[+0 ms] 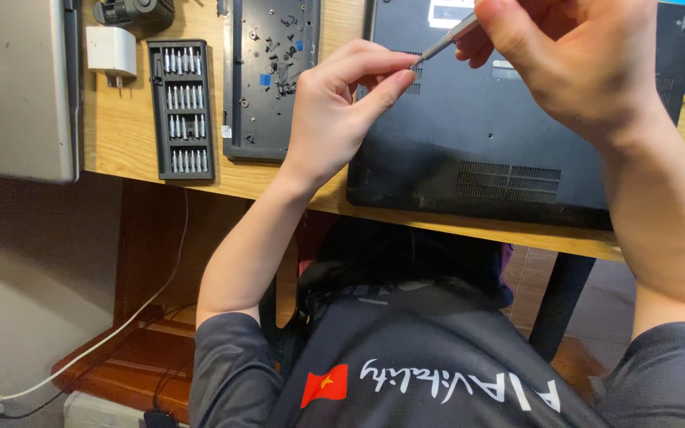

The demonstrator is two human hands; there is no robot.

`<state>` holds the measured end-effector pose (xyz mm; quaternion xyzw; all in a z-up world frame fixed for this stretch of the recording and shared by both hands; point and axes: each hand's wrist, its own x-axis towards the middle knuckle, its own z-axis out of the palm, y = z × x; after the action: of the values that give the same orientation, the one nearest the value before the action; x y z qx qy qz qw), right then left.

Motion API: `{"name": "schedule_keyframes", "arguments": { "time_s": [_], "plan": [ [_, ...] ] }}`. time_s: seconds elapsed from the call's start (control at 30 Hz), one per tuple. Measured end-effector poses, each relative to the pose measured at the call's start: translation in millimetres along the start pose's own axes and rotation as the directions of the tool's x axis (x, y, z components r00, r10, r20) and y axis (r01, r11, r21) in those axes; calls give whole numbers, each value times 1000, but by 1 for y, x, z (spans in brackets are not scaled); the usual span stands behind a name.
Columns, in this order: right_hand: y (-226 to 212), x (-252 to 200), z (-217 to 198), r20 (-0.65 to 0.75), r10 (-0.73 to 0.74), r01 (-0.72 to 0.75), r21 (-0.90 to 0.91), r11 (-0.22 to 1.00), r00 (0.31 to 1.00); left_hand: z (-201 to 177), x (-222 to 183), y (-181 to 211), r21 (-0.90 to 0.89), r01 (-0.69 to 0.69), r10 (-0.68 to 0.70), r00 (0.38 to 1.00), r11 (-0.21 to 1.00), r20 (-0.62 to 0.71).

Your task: Repairing a laptop by removing and handling internal components and the bottom cover.

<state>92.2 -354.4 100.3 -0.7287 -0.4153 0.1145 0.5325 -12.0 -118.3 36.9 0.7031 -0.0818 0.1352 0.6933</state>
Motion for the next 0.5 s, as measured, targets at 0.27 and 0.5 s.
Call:
{"name": "schedule_keyframes", "arguments": {
  "time_s": [0.27,0.5],
  "plan": [
    [-6,-4,-2,-1,-68,68,-87,994,998,6,-1,2,-26,16,-16,1000,1000,-14],
    [-16,0,-1,-53,-10,10,-10,1000,999,9,0,6,4,13,-13,1000,1000,-22]
  ]
}}
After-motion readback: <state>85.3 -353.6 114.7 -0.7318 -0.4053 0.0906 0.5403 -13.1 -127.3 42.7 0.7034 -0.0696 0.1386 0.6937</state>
